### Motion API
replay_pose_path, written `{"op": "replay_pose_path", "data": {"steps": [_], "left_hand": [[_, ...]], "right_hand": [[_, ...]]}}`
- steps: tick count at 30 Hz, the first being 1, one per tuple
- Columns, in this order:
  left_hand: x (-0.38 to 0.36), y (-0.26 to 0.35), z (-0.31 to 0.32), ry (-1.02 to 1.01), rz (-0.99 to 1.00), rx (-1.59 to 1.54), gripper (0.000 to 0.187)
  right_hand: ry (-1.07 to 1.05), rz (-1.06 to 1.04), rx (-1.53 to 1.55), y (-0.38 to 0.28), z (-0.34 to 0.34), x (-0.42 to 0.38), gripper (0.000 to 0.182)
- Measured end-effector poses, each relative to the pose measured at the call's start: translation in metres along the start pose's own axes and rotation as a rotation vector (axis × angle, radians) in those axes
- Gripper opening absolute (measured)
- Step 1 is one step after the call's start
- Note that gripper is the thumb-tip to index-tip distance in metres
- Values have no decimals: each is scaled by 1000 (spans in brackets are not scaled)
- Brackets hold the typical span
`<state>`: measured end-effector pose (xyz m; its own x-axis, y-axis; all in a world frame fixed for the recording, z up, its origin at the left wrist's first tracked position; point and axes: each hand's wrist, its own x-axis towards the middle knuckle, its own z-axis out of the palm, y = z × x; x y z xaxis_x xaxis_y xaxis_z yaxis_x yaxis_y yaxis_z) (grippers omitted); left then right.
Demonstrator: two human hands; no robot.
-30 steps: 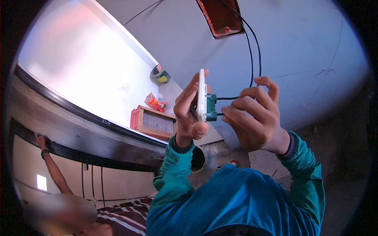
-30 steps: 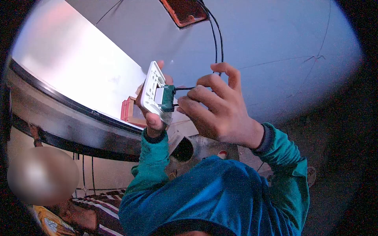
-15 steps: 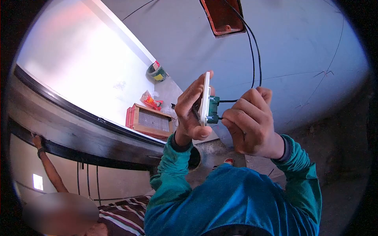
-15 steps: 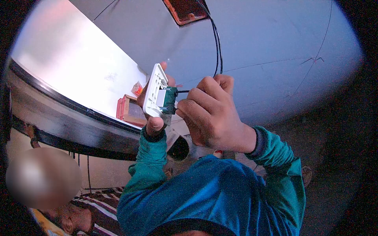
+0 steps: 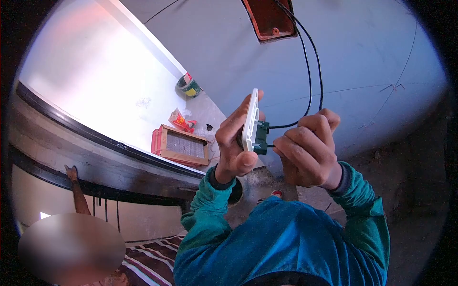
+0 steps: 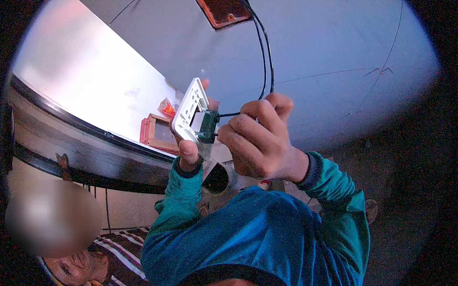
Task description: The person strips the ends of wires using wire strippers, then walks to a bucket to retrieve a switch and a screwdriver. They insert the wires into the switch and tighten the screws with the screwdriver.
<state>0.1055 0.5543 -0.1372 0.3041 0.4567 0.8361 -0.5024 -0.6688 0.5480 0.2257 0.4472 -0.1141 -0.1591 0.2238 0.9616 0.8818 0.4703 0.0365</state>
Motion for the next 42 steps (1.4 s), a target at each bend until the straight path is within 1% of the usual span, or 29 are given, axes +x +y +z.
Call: {"op": "replay_pose_path", "data": {"steps": [1, 3, 5, 6, 7, 8, 10, 11, 12, 13, 14, 15, 16, 17, 18, 19, 20, 22, 23, 25, 29, 31, 34, 37, 39, 40, 42], "left_hand": [[0, 3, -2, 0, 1, -2, 91], [2, 13, -8, -160, -170, 11, 96], [7, 19, -8, -125, -183, 53, 97], [8, 21, -9, -91, -198, 100, 98], [6, 17, -4, -77, -193, 81, 96], [5, 17, -6, -72, -191, 84, 96], [7, 16, -11, -163, -207, 48, 91], [4, 13, -11, -158, -204, 56, 91], [1, 11, -10, -184, -330, -16, 88], [4, 15, -15, -176, -423, -54, 85], [7, 31, -12, -167, -476, 46, 82], [3, 18, -17, -263, -269, 176, 82], [3, 15, -10, -179, -51, 285, 87], [7, 22, -10, -202, -127, 332, 90], [11, 33, -7, -182, -206, 249, 91], [15, 41, -10, -252, -359, 115, 92], [11, 40, -8, -208, -347, 150, 88], [4, 39, -6, -154, -317, 239, 82], [3, 38, -8, -142, -313, 245, 82], [3, 39, -8, -105, -229, 262, 79], [-3, 42, -10, -92, -199, 276, 80], [-6, 40, -7, -69, -116, 404, 78], [-2, 39, -6, -128, -184, 438, 76], [-8, 26, 0, -100, -250, 427, 74], [-9, 26, 0, -93, -231, 423, 74], [-6, 28, -2, -86, -201, 431, 74], [-5, 34, -5, -107, -247, 378, 76]], "right_hand": [[-4, -11, 13, 0, 1, 0, 18], [0, -14, 14, -2, 3, 1, 19], [6, -19, 14, -2, 4, 2, 20], [-9, 19, 9, -2, 6, 3, 20], [-26, 54, 6, 1, 3, 0, 21], [-26, 50, 10, 0, 1, 1, 21], [-14, 59, -51, 0, -2, 4, 33], [-11, 54, -43, -1, -8, 4, 33], [-89, 76, -71, 0, -16, 4, 30], [-150, 54, -66, 3, -17, 10, 27], [-171, 63, -124, -1, -18, 8, 24], [-182, 59, -125, 0, -20, 8, 24], [-170, 68, -157, -2, -18, 10, 20], [-167, 23, -185, 0, -15, 11, 13], [-174, 30, -162, -6, -16, 18, 9], [-220, 62, -131, -6, -15, 11, 8], [-218, 38, -116, -5, -12, 7, 8], [-234, 61, -93, -7, -11, 8, 6], [-233, 59, -78, -8, -8, 8, 6], [-216, 61, -64, -11, -6, 11, 6], [-154, 82, -60, -20, -3, 9, 9], [-164, 115, -54, -19, -4, 5, 9], [-180, 158, -65, -10, 1, -4, 10], [-193, 153, -92, -9, 1, -5, 11], [-210, 142, -108, -12, 0, -2, 12], [-231, 180, -70, -12, -1, 0, 10], [-252, 229, -34, -14, -4, 4, 8]]}}
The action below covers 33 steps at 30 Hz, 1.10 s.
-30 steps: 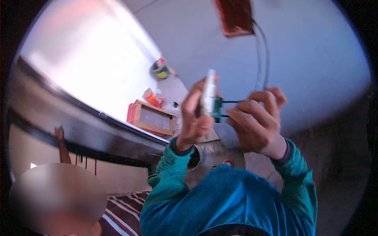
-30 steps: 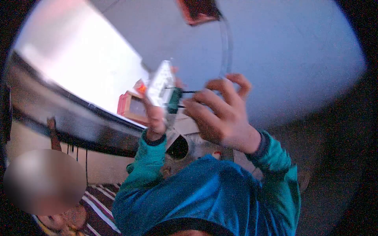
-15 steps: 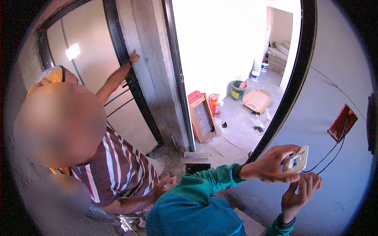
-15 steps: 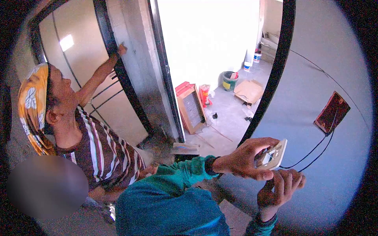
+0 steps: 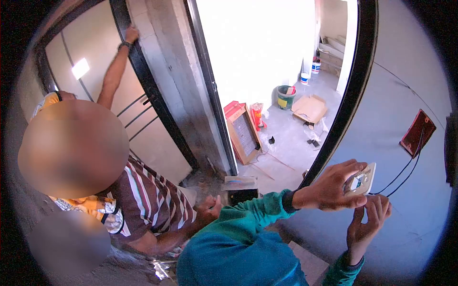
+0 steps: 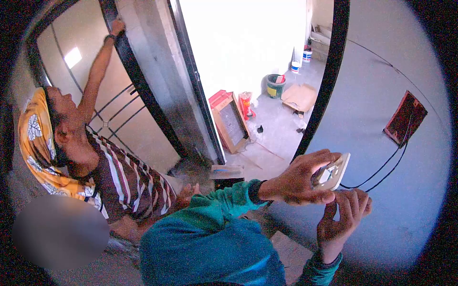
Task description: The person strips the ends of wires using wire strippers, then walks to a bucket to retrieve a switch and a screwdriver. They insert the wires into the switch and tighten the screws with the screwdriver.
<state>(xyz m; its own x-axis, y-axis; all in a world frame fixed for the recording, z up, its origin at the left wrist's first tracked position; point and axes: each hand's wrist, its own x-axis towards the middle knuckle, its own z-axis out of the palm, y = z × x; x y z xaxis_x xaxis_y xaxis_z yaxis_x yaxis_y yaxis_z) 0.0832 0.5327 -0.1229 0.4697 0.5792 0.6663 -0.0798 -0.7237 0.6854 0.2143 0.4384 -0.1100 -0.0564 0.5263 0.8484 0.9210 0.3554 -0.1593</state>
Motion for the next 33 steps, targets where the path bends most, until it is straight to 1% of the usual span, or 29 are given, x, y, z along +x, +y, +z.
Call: {"op": "replay_pose_path", "data": {"steps": [2, 3, 4, 5, 6, 7, 8, 9, 10, 12, 13, 14, 16, 17, 21, 24, 27, 28, 30, 31, 32, 33], "left_hand": [[-1, -2, 1, 16, 100, 53, 79], [-2, -7, 2, -6, 98, 126, 82], [-2, -15, 7, 36, 184, 102, 80], [-3, -12, 5, 21, 107, 139, 78], [4, -8, 11, 131, 118, 50, 70], [0, -2, 6, -52, -249, -102, 64], [-2, 9, 4, -88, -363, -304, 65], [-2, 0, 8, -49, -234, -293, 68], [-2, -8, 13, 11, -103, -270, 71], [-3, 1, 13, 48, -226, -312, 78], [-2, 5, 12, 53, -238, -319, 79], [0, 6, 10, 33, -234, -319, 79], [2, 6, 12, 111, -235, -326, 80], [-1, 6, 8, 52, -252, -327, 79], [-3, 4, 13, 44, -281, -353, 82], [-2, 5, 13, -11, -278, -292, 86], [-4, 7, 14, -35, -291, -267, 87], [-5, 7, 15, -26, -305, -273, 87], [-5, 8, 17, -18, -313, -282, 86], [-3, 12, 16, -30, -303, -321, 87], [-1, 14, 16, -42, -291, -356, 87], [-2, 15, 23, 50, -244, -328, 88]], "right_hand": [[-60, 53, 36, -2, -4, 0, 10], [-73, 84, 23, -2, -4, 0, 10], [-27, 55, 74, -1, -3, 1, 11], [14, 44, 102, 2, -4, 0, 13], [60, 14, 83, 5, -1, -3, 16], [67, -27, -4, 7, -2, -4, 18], [71, -93, 4, 13, -4, -6, 23], [96, -141, 1, 16, -2, -6, 28], [96, -117, 10, 15, -3, -5, 29], [157, -145, -27, 18, 5, -6, 25], [152, -109, -41, 13, 3, -5, 24], [154, -83, -51, 9, 4, -1, 23], [163, -62, -32, 10, 2, 1, 22], [157, -50, -8, 10, 2, 0, 21], [166, -15, 27, 11, 2, -4, 20], [223, -47, -10, 12, 4, -6, 21], [322, -85, 7, 11, 8, -12, 29], [321, -82, 4, 11, 6, -13, 29], [223, -99, 20, 12, 4, -14, 31], [224, -99, 19, 14, 3, -14, 31], [283, -124, 30, 17, 4, -14, 31], [342, -149, 43, 20, 5, -16, 32]]}}
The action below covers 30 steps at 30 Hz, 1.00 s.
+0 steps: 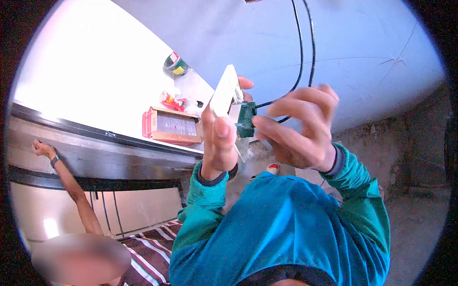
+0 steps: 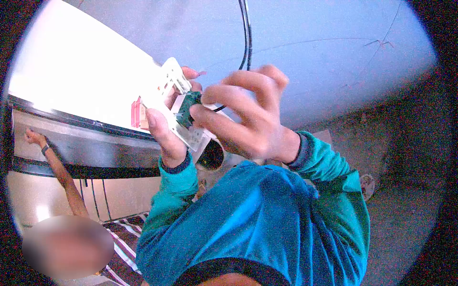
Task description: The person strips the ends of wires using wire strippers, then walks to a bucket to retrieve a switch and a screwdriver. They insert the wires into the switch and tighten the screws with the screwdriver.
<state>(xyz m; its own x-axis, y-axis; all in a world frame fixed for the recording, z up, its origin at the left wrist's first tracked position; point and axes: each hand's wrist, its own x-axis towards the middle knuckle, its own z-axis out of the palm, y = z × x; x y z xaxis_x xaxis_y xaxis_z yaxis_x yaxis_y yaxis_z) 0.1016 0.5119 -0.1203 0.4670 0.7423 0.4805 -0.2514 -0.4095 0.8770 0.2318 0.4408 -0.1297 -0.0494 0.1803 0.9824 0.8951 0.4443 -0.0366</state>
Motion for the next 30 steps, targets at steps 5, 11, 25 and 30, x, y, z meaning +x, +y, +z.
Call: {"op": "replay_pose_path", "data": {"steps": [5, 11, 25, 30], "left_hand": [[0, 11, 3, 95, -32, -23, 91], [-12, 8, 3, -108, -136, -125, 90], [-11, 14, 16, -54, -55, -40, 97], [-7, 14, 18, -58, -35, 20, 100]], "right_hand": [[149, -38, -98, 21, -23, -35, 31], [-35, 33, -224, 15, -19, -25, 19], [-47, -10, -104, 21, -19, -5, 25], [-62, 9, -100, 21, -17, -7, 26]]}}
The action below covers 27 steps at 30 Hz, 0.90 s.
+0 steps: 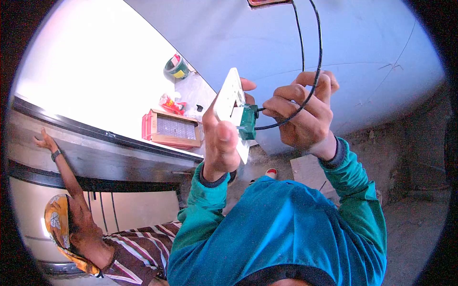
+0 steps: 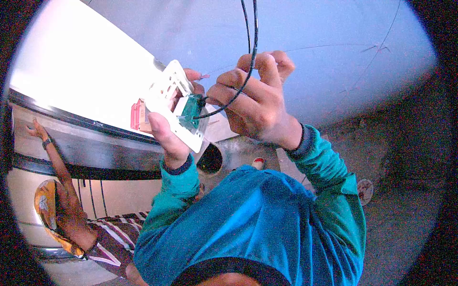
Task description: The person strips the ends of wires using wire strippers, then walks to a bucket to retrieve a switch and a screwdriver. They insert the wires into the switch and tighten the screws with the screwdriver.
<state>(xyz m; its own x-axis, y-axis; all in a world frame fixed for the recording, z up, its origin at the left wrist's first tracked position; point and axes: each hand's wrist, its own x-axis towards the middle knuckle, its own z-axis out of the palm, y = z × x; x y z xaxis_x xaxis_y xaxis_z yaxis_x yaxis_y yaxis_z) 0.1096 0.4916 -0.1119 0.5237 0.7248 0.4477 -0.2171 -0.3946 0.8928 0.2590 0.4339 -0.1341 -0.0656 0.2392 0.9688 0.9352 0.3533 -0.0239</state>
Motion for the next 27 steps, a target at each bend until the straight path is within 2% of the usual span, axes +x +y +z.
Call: {"op": "replay_pose_path", "data": {"steps": [2, 6, 12, 15, 17, 18, 19, 21, 23, 25, 27], "left_hand": [[1, -7, 3, 50, 73, 63, 101], [3, -10, 3, 65, 90, 93, 102], [-1, -11, 0, -10, 53, 69, 101], [2, -7, 1, -40, 63, 12, 100], [7, -5, 10, 119, 163, 50, 99], [6, -6, 1, 81, 172, 80, 99], [8, -8, 5, 221, 247, 81, 97], [4, -11, -3, 196, 211, 120, 96], [1, -19, -1, 184, 193, 150, 97], [-2, -17, -2, 86, 130, 163, 98], [0, -8, 5, 125, 181, 125, 100]], "right_hand": [[39, -26, -49, -1, 2, -1, 26], [90, -75, -76, 0, 4, -1, 27], [80, -94, -25, -3, 1, -1, 31], [-17, -83, 22, 0, -2, -1, 35], [-20, 31, -26, 0, -5, 2, 38], [-64, 170, -40, 0, -12, -6, 41], [-53, 155, -46, 6, -18, -15, 41], [156, 298, -162, 10, -28, -25, 42], [194, 305, -203, -5, -37, -24, 42], [-110, -152, -215, -17, -35, -13, 45], [-207, -225, -186, -12, -25, -10, 55]]}}
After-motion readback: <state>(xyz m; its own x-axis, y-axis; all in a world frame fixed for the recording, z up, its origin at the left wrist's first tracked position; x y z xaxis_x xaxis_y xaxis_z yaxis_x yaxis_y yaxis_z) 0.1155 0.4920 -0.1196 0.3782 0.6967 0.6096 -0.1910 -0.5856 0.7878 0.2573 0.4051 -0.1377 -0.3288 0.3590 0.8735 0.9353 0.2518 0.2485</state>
